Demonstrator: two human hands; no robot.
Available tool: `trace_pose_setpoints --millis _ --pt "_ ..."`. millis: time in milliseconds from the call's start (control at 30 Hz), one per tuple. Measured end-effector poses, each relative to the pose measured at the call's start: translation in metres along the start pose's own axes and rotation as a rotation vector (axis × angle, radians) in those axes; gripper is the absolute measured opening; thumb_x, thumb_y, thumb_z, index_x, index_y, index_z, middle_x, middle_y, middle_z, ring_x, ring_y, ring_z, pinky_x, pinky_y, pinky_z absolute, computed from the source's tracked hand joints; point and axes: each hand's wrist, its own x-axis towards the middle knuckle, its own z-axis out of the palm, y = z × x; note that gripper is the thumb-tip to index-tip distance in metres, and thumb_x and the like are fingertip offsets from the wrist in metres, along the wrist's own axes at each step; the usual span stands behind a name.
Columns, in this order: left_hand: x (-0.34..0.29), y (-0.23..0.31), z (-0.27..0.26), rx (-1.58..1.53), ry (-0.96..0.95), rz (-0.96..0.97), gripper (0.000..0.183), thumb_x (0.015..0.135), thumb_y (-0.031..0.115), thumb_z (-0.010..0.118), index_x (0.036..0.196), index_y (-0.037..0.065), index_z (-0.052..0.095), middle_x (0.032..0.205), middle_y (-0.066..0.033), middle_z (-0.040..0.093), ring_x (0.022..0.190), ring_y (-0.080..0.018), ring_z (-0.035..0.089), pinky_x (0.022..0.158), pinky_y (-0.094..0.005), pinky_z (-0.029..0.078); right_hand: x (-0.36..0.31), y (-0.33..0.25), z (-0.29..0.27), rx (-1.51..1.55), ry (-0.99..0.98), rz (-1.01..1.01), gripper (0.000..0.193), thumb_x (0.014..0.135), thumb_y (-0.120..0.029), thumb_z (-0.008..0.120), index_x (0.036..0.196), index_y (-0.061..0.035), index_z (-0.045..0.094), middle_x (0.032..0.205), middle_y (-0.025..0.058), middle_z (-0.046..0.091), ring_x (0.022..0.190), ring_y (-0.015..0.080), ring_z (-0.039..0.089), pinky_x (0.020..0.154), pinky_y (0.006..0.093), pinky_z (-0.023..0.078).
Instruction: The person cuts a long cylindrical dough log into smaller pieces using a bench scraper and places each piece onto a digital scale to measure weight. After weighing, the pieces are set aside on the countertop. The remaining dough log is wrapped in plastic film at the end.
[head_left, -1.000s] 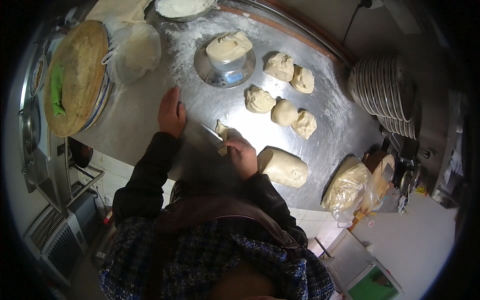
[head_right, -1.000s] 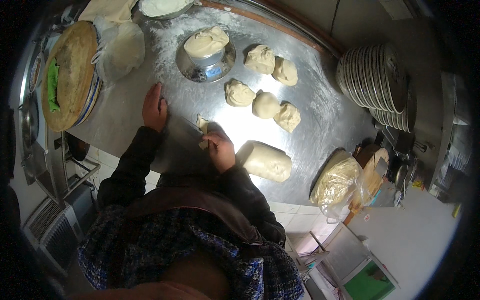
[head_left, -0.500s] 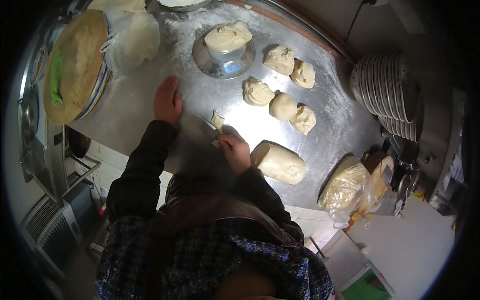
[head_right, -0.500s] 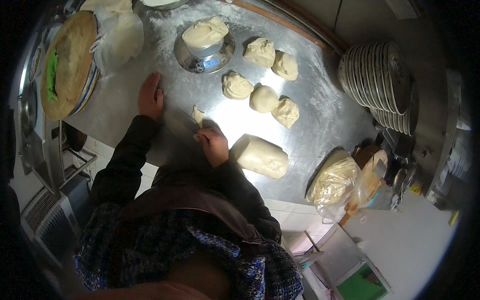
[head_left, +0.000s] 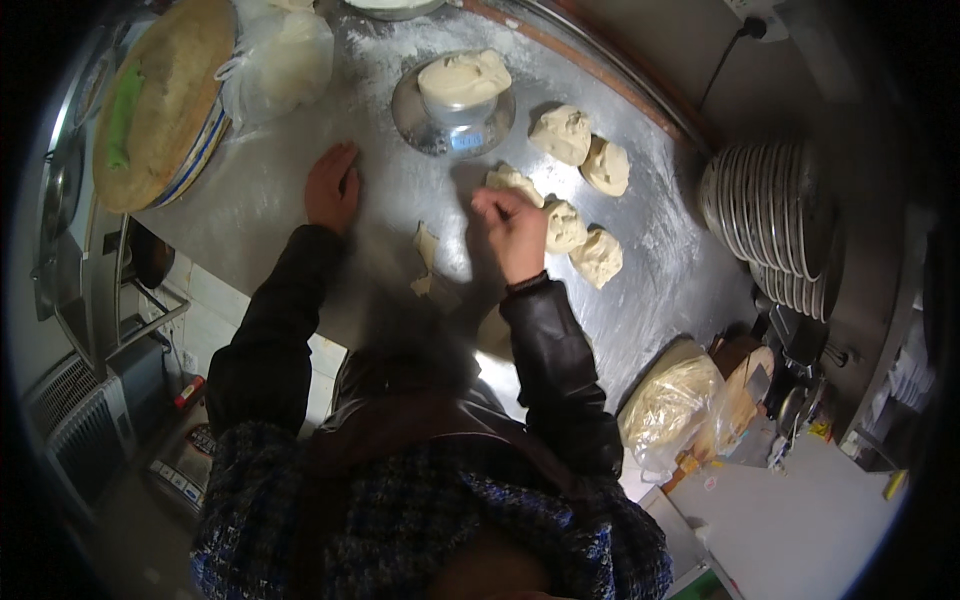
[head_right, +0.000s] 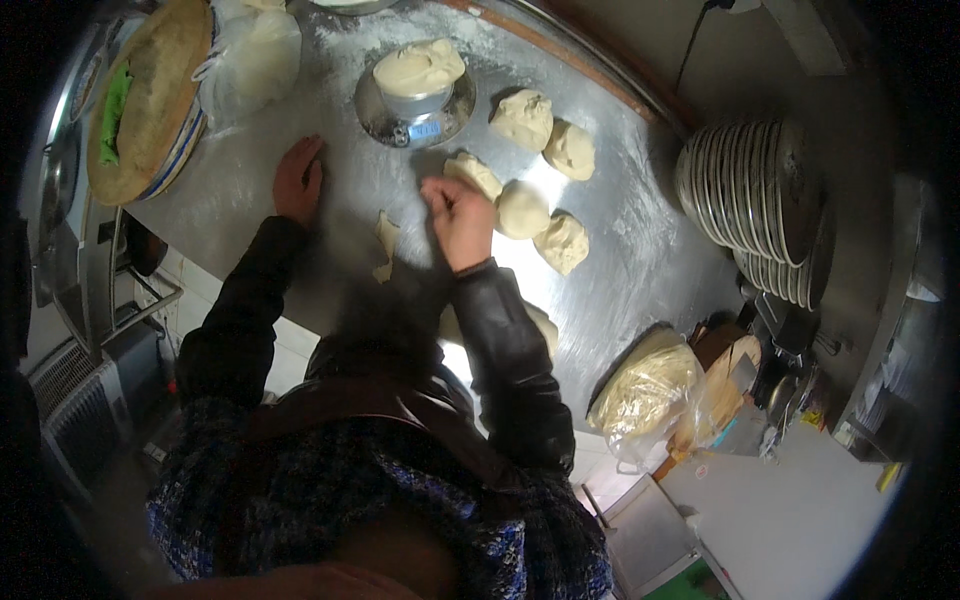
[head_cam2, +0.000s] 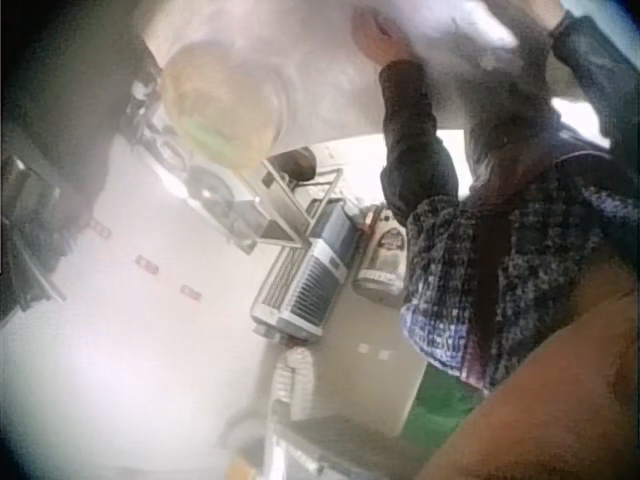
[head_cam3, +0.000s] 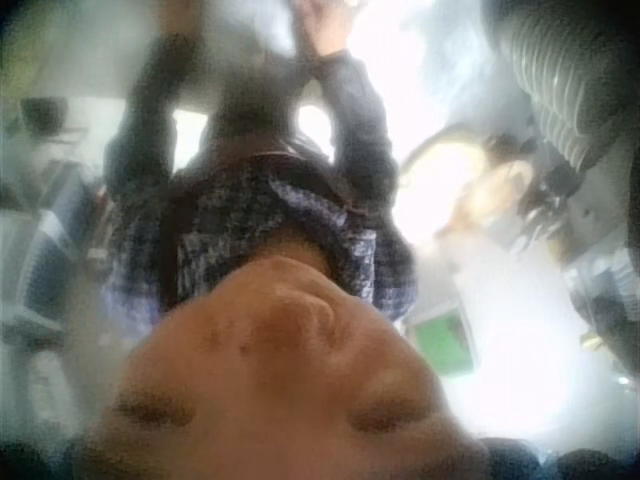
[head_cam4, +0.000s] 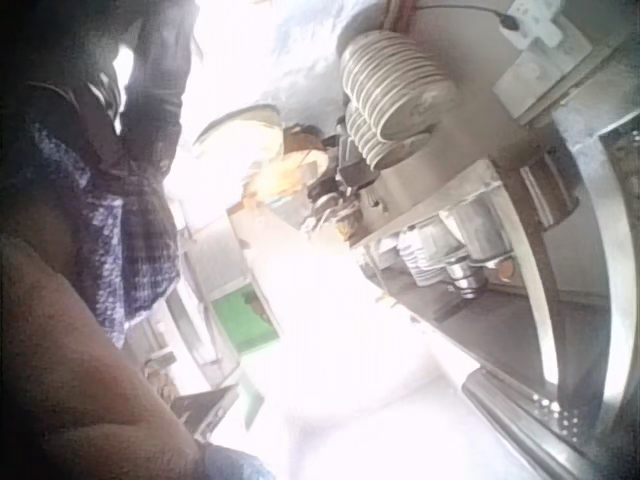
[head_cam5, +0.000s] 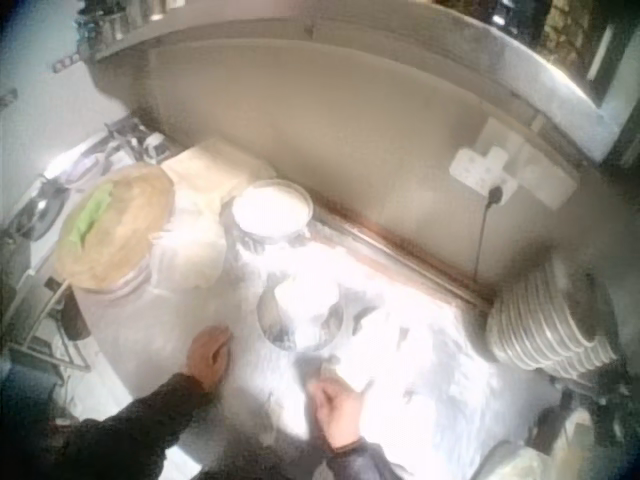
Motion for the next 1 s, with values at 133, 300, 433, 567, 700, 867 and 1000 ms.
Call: trace_pose_setpoints --millis 133,300,433,567,700,867,1000 --pt "0.05 0.039 0.022 -0.273 0.087 -0.118 0.048 0.091 0.014 0.066 0.137 0.004 0.056 0.14 -0.0159 0.058 0.131 -0.0306 0.053 0.11 -0.0393 0.041 0.103 -0.02 -0.009 -0.182 0.068 -0.331 0.015 0.083 -0.008 0.073 0.097 -0.0024 0.074 0.09 0.0153 0.07 0.081 0.0309 0.066 0.076 0.037 0.053" --pt "0.136 0.091 0.058 -0.584 0.052 -0.203 0.074 0.088 0.009 0.072 0.153 0.005 0.036 0.145 -0.0167 0.055 0.135 -0.0269 0.051 0.109 -0.0343 0.041 0.195 -0.032 0.023 -0.429 -0.07 -0.515 0.021 0.079 -0.015 0.074 0.096 -0.0033 0.076 0.093 0.0193 0.065 0.091 0.0376 0.064 0.079 0.0433 0.054" --pt "0.159 0.105 0.074 -0.492 -0.049 -0.341 0.086 0.085 0.008 0.075 0.157 0.008 0.027 0.145 -0.0177 0.055 0.132 -0.0272 0.054 0.106 -0.0333 0.043 0.219 -0.03 0.043 -0.726 -0.191 -0.453 0.018 0.079 -0.018 0.068 0.089 -0.005 0.075 0.088 0.0181 0.067 0.087 0.0375 0.066 0.078 0.0456 0.054" --pt "0.161 0.099 0.095 -0.534 0.179 -0.21 0.048 0.083 0.013 0.072 0.13 0.008 0.064 0.117 -0.0197 0.069 0.107 -0.0385 0.065 0.09 -0.042 0.052 0.217 -0.028 0.037 -0.701 -0.175 -0.444 0.017 0.077 -0.02 0.068 0.084 -0.007 0.075 0.082 0.0155 0.067 0.084 0.0373 0.067 0.075 0.0463 0.054" --pt "0.161 0.09 0.113 -0.642 0.183 -0.295 0.028 0.086 0.002 0.069 0.114 0.0 0.071 0.112 -0.0092 0.074 0.106 -0.0201 0.067 0.089 -0.0316 0.051 0.2 -0.038 0.034 -0.726 -0.023 -0.548 0.014 0.076 -0.018 0.068 0.082 -0.0063 0.073 0.079 0.0144 0.068 0.08 0.0356 0.067 0.071 0.0447 0.054" --pt "0.165 0.082 0.097 -0.749 0.069 -0.082 0.028 0.092 0.009 0.067 0.118 0.0 0.071 0.127 -0.0106 0.069 0.129 -0.0272 0.056 0.104 -0.0381 0.047 0.161 -0.049 0.024 -0.03 -0.262 -0.116 0.015 0.087 -0.009 0.075 0.101 -0.0034 0.076 0.087 0.0097 0.075 0.075 0.0136 0.065 0.069 0.0276 0.051" --pt "0.155 0.087 0.077 -0.997 0.049 -0.233 0.055 0.09 0.019 0.07 0.14 0.003 0.054 0.145 -0.0159 0.054 0.138 -0.0271 0.046 0.113 -0.0362 0.037 0.085 -0.027 0.007 0.4 -0.285 0.014 0.017 0.091 -0.005 0.071 0.107 0.0016 0.074 0.09 0.0028 0.073 0.073 0.0078 0.061 0.068 0.0217 0.049"
